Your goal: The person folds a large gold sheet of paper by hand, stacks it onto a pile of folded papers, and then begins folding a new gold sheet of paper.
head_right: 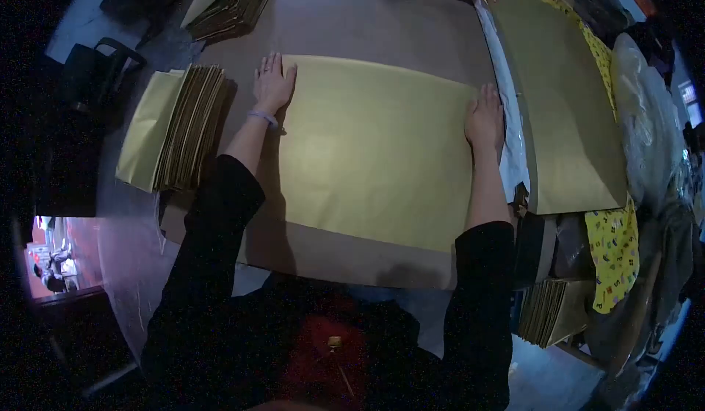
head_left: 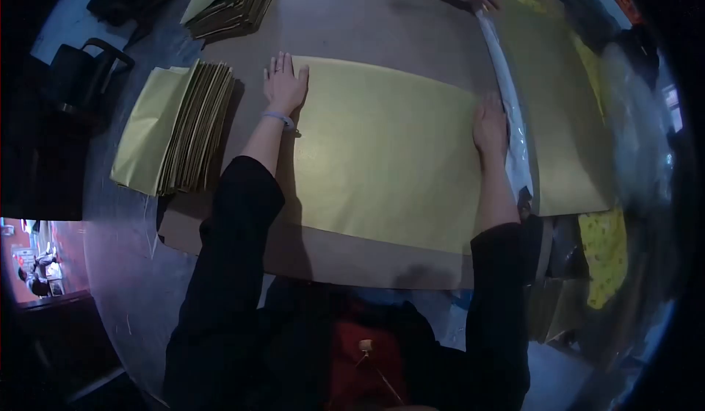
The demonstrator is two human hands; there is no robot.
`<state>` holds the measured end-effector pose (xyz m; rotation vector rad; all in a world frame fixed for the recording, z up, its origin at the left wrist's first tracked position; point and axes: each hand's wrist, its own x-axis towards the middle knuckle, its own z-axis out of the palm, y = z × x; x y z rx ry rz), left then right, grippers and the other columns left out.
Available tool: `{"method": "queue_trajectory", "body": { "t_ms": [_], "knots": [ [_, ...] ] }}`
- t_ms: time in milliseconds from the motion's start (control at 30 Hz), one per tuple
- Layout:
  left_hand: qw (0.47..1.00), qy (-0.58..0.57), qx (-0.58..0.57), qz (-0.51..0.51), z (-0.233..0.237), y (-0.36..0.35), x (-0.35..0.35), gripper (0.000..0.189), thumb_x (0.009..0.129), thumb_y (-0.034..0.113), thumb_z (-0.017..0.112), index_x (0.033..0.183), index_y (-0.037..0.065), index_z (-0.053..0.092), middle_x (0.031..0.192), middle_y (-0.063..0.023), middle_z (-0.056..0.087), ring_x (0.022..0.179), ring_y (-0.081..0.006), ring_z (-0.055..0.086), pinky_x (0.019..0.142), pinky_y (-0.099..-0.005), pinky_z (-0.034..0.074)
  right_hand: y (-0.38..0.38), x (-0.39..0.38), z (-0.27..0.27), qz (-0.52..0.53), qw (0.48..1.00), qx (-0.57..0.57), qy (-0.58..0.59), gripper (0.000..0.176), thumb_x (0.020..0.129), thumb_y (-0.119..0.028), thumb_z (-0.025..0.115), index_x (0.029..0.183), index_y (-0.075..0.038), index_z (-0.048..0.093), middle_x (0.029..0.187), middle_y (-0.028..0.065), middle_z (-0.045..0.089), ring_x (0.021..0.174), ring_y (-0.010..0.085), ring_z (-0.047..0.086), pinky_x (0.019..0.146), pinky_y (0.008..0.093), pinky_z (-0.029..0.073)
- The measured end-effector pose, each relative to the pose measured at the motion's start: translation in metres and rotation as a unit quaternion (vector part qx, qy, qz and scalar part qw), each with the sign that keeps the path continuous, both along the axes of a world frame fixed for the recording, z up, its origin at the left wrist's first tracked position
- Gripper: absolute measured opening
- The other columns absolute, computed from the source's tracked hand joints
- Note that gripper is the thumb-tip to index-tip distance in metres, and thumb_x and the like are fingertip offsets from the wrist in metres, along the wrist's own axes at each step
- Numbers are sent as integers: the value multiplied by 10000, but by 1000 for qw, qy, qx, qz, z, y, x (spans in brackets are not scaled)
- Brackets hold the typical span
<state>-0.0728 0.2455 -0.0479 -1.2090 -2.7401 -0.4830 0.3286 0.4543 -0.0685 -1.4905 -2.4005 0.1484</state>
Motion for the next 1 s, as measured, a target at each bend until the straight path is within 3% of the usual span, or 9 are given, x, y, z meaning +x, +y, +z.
{"method": "queue_trajectory", "body": {
  "t_ms": [100,133,300,333,467,567,633,933,1000],
  "knots": [
    [1000,7,2,-4,-6,0,-6,685,926,514,335,1427,47,328,1508,-107,274,1412,-282,187,1147,-450,139,-2,-10,-3,-26,995,52,-82,521,981,-303,239,1433,-50,304,1520,108,240,1407,262,205,1134,464,176],
    [1000,17,4,1,-6,1,-5,681,929,511,330,1427,47,327,1508,-107,275,1411,-285,188,1146,-452,141,-6,-19,-4,-49,976,96,-188,522,983,-311,236,1434,-57,303,1518,98,252,1406,249,216,1135,458,174],
    [999,27,-19,-7,-1,0,-1,660,933,477,329,1430,43,317,1501,-113,288,1409,-297,194,1145,-455,143,-79,-139,8,110,990,75,-41,501,961,-286,314,1406,-55,341,1474,100,332,1374,247,285,1108,453,228],
    [999,29,-14,-4,-1,-1,-2,657,932,472,334,1429,42,318,1499,-114,293,1407,-301,197,1145,-456,144,-94,-167,11,159,986,33,36,502,956,-278,314,1406,-56,340,1481,95,322,1379,242,276,1112,455,214],
    [999,33,2,-18,-3,-3,-3,593,941,388,325,1424,44,330,1496,-116,297,1402,-309,211,1143,-458,153,-141,-273,25,256,966,26,-6,490,977,-275,254,1413,-68,342,1511,71,271,1400,213,234,1135,457,180],
    [999,27,-10,-25,2,-5,-9,556,945,332,311,1423,48,334,1497,-116,293,1397,-308,223,1141,-461,161,-145,-294,32,300,954,5,-3,490,982,-281,237,1418,-81,339,1516,61,261,1401,209,229,1140,451,177],
    [1000,18,-11,-16,3,-5,-2,536,944,304,318,1412,43,350,1493,-121,297,1386,-313,248,1138,-466,175,-137,-278,29,322,947,8,14,488,984,-290,253,1414,-77,342,1513,64,270,1390,217,261,1139,442,186],
    [999,44,13,2,-1,-2,0,542,934,309,342,1400,31,362,1476,-132,328,1381,-318,258,1133,-475,184,-8,-49,21,30,996,64,-46,495,992,-334,264,1389,-62,381,1488,100,312,1376,253,284,1127,448,194],
    [1000,29,-7,1,11,-5,8,549,935,313,337,1402,25,356,1479,-135,323,1382,-315,256,1136,-459,187,34,-13,-15,38,994,104,-16,477,991,-314,300,1366,-37,400,1468,131,338,1352,287,317,1112,448,217]
  ]
}}
